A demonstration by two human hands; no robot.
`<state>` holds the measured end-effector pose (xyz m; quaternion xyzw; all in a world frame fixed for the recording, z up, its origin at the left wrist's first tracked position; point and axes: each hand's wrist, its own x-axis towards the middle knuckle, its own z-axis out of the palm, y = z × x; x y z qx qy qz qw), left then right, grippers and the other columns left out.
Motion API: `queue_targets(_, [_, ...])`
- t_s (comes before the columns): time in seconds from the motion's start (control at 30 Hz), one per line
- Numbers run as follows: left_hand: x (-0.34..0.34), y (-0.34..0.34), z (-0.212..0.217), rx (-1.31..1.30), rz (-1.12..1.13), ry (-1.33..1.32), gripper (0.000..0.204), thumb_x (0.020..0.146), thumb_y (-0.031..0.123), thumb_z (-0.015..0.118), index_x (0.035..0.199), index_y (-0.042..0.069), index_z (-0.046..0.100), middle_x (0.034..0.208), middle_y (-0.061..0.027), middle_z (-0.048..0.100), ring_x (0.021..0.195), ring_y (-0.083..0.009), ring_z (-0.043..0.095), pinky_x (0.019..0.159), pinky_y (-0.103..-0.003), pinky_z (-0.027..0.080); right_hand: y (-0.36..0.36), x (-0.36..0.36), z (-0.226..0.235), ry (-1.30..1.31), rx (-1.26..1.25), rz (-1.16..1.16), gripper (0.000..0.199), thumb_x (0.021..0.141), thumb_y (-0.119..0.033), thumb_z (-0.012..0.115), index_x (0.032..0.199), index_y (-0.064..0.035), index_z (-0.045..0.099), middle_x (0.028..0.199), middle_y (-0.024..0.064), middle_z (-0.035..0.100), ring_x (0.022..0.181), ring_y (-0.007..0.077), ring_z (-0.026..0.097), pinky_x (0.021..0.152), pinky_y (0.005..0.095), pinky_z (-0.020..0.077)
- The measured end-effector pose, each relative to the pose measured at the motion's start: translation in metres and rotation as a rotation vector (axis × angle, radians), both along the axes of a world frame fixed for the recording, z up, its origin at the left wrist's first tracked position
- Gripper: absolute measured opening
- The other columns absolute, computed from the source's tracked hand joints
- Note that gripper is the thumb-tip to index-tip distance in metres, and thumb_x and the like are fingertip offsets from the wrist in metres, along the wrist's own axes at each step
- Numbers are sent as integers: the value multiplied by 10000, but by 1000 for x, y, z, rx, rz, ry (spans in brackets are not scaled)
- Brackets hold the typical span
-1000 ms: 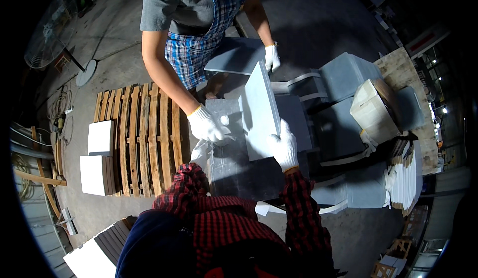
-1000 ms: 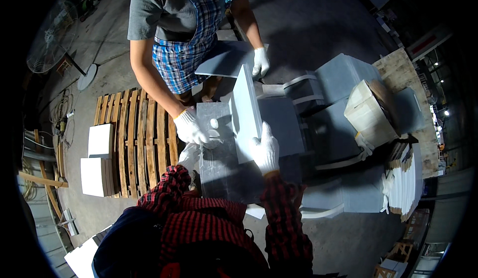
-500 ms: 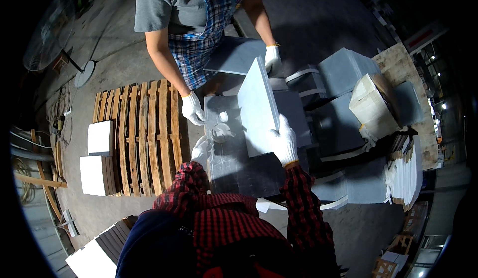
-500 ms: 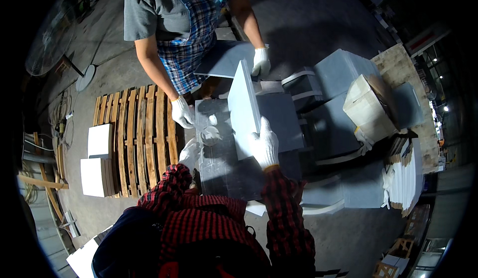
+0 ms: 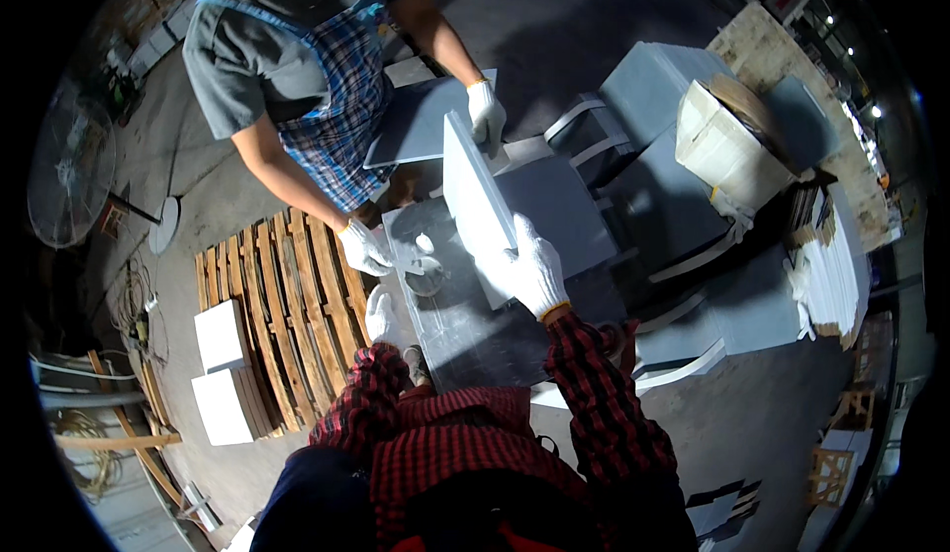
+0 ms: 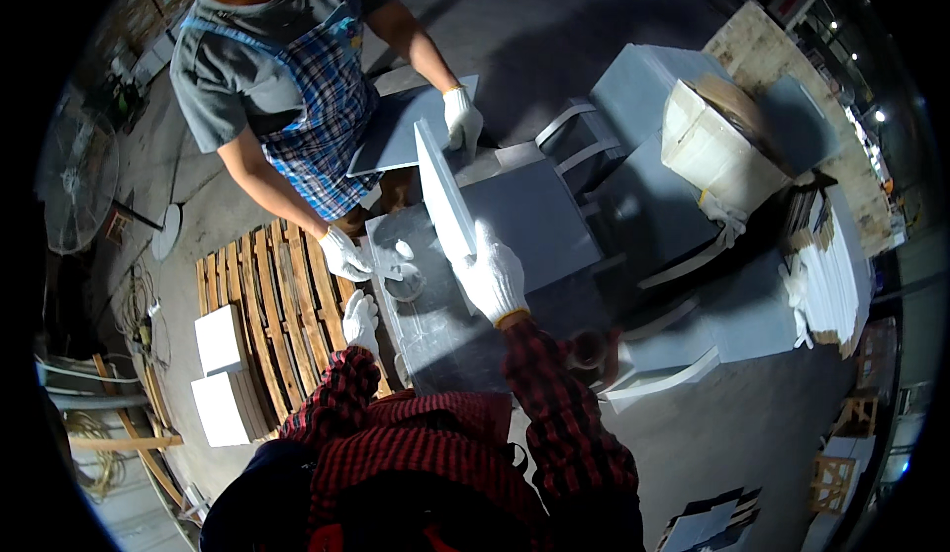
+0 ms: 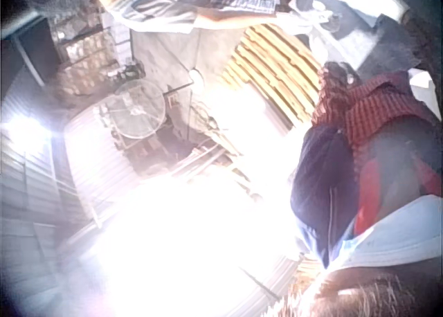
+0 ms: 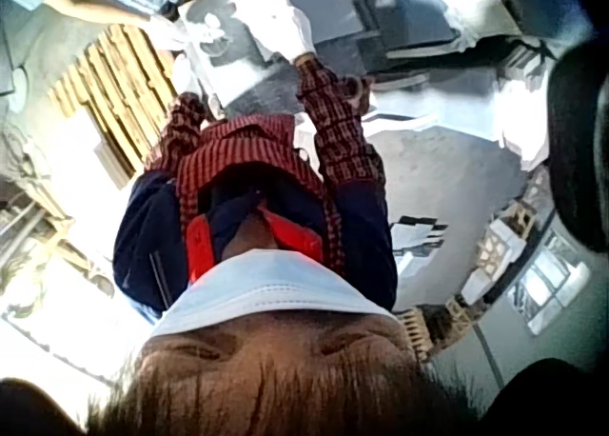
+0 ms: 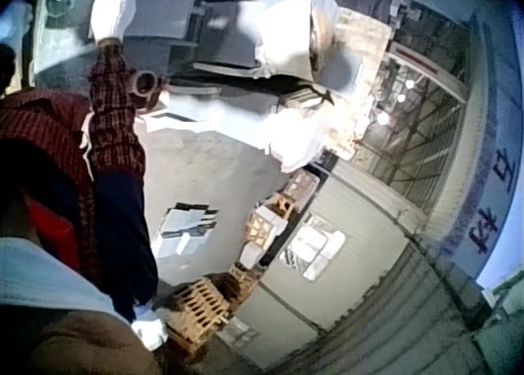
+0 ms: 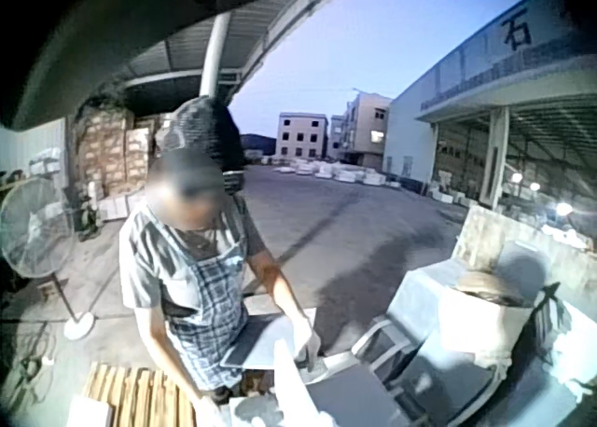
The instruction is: The person aligns and joins two rectangular panels with a coworker, pressing the edges together. They then pick up another panel and place it on the work surface.
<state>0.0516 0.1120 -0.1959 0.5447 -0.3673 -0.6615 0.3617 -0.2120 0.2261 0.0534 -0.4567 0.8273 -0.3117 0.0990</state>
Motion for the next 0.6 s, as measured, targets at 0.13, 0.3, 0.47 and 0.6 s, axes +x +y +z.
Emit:
queue_targets(0.13, [5,10,7,54,-14,-58,492,1019,252,482,1486,105,432,1386,-87,569,1220,-237,555,1073,-401,398,0,8,7,-29,-7,-38,504,831,-171,647,1303,-59,509,1015,217,695,891,428,672,770,521,535])
queue_targets(0.3, [-1,15,32,-27,73,-52,377,1021,186,500,1377,71,543,1214,-60,631,1069,-180,607,964,-334,478,1,9,6,-46,-24,-44,496,832,-176,644,1300,-76,515,1014,204,698,891,414,678,765,509,544])
queue_targets(0.47, [-37,11,88,-472,45,-66,263,1021,131,533,1241,20,625,1128,-76,667,985,-163,621,900,-299,496,3,3,11,-74,-9,-57,485,828,-181,652,1283,-85,515,1018,181,699,888,405,680,757,496,549])
queue_targets(0.6, [-70,-2,140,-748,-44,-59,240,1018,134,558,1185,-18,638,1119,-103,680,1012,-191,637,913,-316,503,3,4,16,-114,-9,-35,481,827,-179,652,1278,-88,512,1025,172,696,891,406,678,759,497,548])
